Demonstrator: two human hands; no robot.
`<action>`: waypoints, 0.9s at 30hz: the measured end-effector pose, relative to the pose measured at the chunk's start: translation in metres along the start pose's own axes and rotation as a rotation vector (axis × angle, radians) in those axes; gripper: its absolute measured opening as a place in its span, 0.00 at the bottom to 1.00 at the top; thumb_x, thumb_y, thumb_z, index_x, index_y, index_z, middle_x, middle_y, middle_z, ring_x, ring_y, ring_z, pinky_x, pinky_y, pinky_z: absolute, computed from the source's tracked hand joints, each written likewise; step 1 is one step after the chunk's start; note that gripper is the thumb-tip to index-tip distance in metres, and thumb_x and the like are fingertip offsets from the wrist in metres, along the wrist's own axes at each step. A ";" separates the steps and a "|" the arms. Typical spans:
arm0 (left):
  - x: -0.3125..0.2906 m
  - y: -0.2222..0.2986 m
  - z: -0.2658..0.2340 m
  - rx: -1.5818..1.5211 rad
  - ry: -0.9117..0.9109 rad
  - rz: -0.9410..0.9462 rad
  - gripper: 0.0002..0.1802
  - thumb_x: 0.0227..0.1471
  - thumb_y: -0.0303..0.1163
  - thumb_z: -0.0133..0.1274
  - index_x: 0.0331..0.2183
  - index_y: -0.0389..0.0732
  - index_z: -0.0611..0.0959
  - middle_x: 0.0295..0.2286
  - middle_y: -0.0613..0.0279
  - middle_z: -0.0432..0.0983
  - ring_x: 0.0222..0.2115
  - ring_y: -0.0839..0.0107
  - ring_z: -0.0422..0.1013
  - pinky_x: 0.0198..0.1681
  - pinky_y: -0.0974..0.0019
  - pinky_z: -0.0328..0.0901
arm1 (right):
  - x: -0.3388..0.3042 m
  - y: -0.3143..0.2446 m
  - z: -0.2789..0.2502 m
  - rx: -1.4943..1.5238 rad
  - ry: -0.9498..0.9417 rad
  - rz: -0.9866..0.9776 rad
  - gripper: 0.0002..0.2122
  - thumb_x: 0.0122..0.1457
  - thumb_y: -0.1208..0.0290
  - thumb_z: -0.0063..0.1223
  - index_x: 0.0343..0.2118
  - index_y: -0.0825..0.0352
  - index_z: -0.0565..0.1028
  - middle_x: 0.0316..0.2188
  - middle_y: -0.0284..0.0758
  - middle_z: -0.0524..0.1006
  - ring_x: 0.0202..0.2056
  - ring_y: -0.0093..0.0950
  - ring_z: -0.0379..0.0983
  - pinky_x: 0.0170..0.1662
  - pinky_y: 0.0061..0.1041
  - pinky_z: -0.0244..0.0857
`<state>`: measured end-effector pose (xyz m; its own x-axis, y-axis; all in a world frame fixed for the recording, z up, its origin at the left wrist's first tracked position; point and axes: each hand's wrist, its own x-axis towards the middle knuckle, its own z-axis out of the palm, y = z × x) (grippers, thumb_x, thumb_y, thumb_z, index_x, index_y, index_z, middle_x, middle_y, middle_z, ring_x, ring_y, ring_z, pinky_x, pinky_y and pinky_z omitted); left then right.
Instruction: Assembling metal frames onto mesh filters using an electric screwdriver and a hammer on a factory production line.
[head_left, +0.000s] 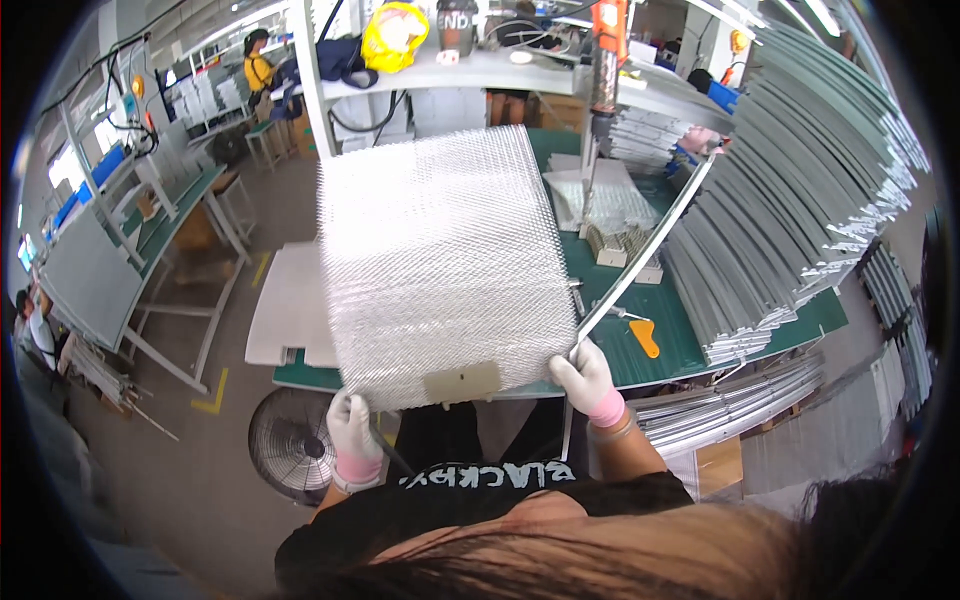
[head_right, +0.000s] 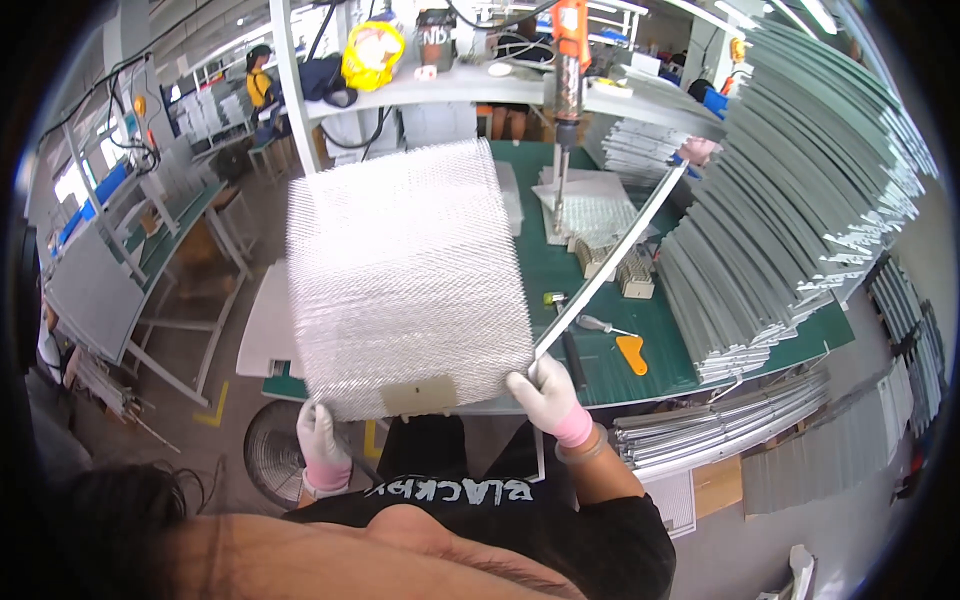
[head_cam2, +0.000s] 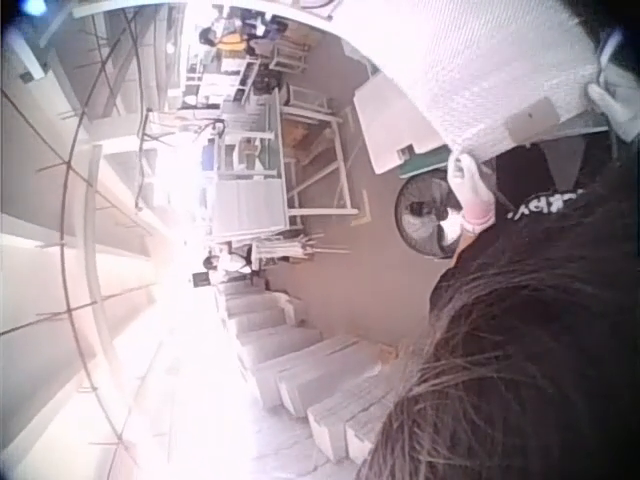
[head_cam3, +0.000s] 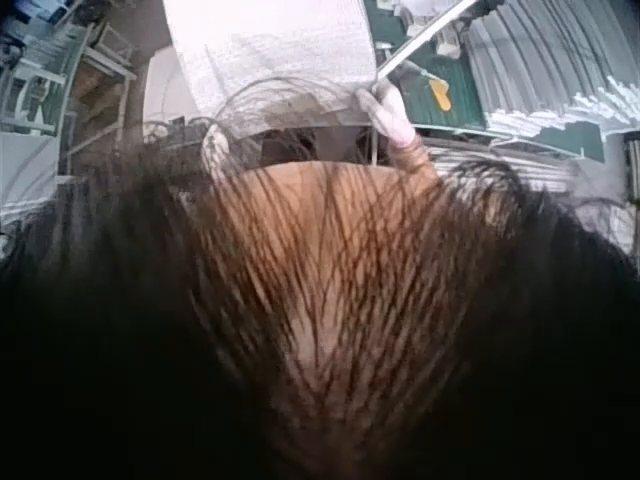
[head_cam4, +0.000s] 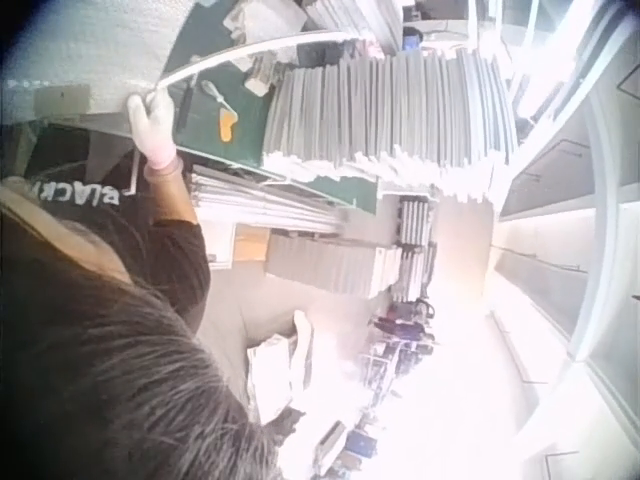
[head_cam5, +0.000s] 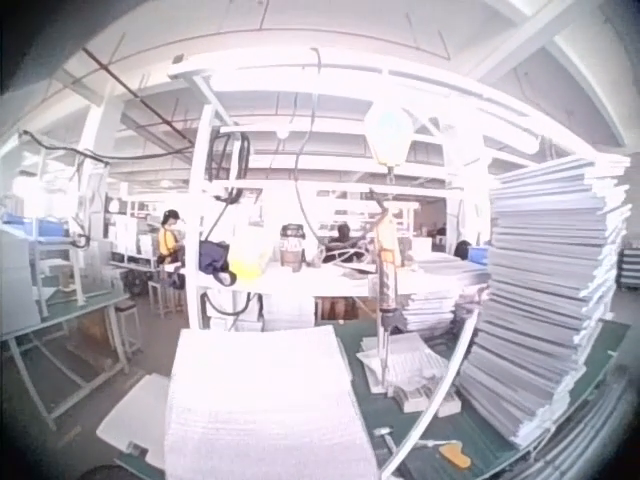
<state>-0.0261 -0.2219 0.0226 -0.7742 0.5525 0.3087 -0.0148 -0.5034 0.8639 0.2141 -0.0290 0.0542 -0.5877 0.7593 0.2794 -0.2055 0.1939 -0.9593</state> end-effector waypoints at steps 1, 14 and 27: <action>0.008 -0.003 -0.010 0.055 -0.029 0.085 0.13 0.63 0.33 0.44 0.42 0.33 0.76 0.31 0.62 0.74 0.29 0.79 0.66 0.34 0.74 0.61 | 0.007 0.000 -0.006 -0.206 -0.002 -0.170 0.03 0.58 0.77 0.51 0.32 0.70 0.71 0.17 0.24 0.68 0.19 0.14 0.62 0.23 0.18 0.58; 0.165 -0.033 0.071 0.247 -0.161 0.288 0.10 0.55 0.26 0.57 0.25 0.41 0.72 0.20 0.79 0.60 0.21 0.88 0.53 0.23 0.78 0.53 | 0.104 0.002 -0.014 -0.310 0.596 -0.513 0.15 0.52 0.77 0.63 0.20 0.65 0.64 0.14 0.23 0.59 0.19 0.13 0.52 0.21 0.19 0.50; 0.144 -0.050 0.065 0.175 -0.252 0.144 0.04 0.55 0.23 0.52 0.35 0.36 0.77 0.27 0.71 0.72 0.25 0.86 0.62 0.29 0.77 0.60 | 0.099 0.039 -0.019 -0.186 0.416 -0.396 0.04 0.56 0.76 0.55 0.31 0.71 0.74 0.20 0.30 0.72 0.22 0.16 0.65 0.27 0.21 0.63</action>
<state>-0.0954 -0.0737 0.0495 -0.5796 0.6419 0.5020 0.2088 -0.4785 0.8529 0.1624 0.0651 0.0432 -0.1309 0.7791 0.6131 -0.1839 0.5886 -0.7873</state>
